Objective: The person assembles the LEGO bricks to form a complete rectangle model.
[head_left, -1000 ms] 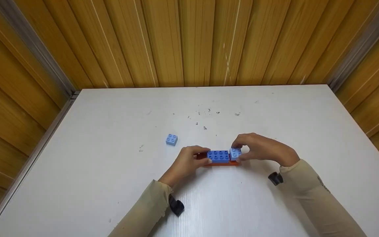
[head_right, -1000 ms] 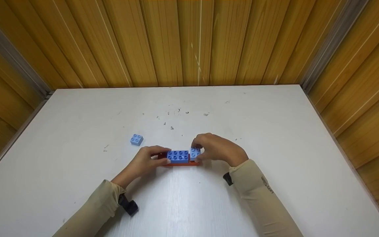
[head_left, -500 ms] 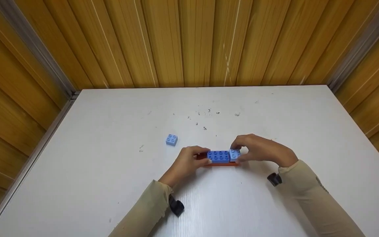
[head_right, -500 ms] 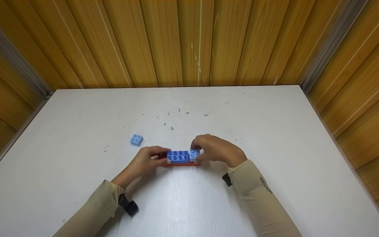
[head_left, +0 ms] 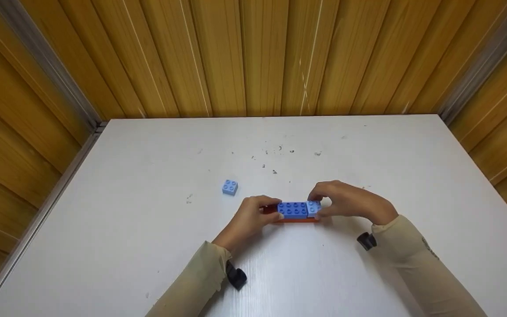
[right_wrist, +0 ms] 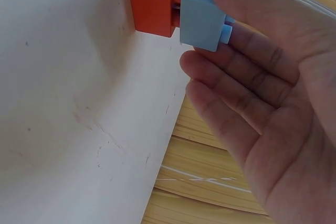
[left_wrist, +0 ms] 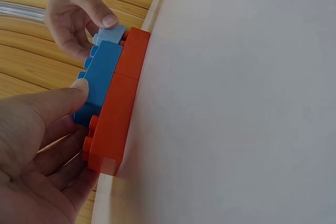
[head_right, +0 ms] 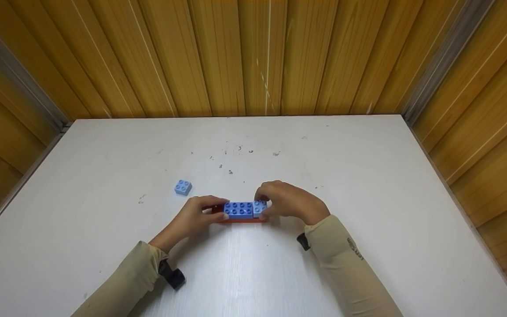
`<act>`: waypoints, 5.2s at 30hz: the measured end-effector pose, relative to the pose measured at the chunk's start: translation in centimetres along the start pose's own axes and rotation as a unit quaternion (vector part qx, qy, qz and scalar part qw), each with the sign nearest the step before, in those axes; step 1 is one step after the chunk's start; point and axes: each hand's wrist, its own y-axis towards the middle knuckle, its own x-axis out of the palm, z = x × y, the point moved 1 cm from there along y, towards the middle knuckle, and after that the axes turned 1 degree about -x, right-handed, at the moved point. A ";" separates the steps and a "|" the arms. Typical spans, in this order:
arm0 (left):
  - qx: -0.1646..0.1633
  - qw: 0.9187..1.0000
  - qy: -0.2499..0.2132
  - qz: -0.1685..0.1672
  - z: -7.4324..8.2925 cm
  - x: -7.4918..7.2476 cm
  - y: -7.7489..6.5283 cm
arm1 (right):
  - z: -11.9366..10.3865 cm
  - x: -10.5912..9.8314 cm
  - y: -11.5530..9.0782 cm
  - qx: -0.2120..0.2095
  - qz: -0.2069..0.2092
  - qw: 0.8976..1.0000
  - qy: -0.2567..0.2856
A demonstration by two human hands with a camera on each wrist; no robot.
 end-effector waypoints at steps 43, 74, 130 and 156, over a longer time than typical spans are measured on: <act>0.002 1.000 -0.014 0.004 -0.2 0.2 0.3 | -0.3 -0.1 0.6 0.034 -0.016 0.999 0.011; 0.011 0.996 0.079 -0.028 0.6 -0.2 0.0 | -0.4 0.4 0.6 0.038 -0.003 0.999 0.005; -0.047 0.975 0.217 -0.007 -3.8 -10.0 -0.3 | -0.2 0.6 0.1 0.087 0.001 0.995 0.039; -0.015 0.977 0.212 0.029 -3.8 -9.4 0.1 | 0.2 0.7 0.1 0.072 0.005 0.996 0.047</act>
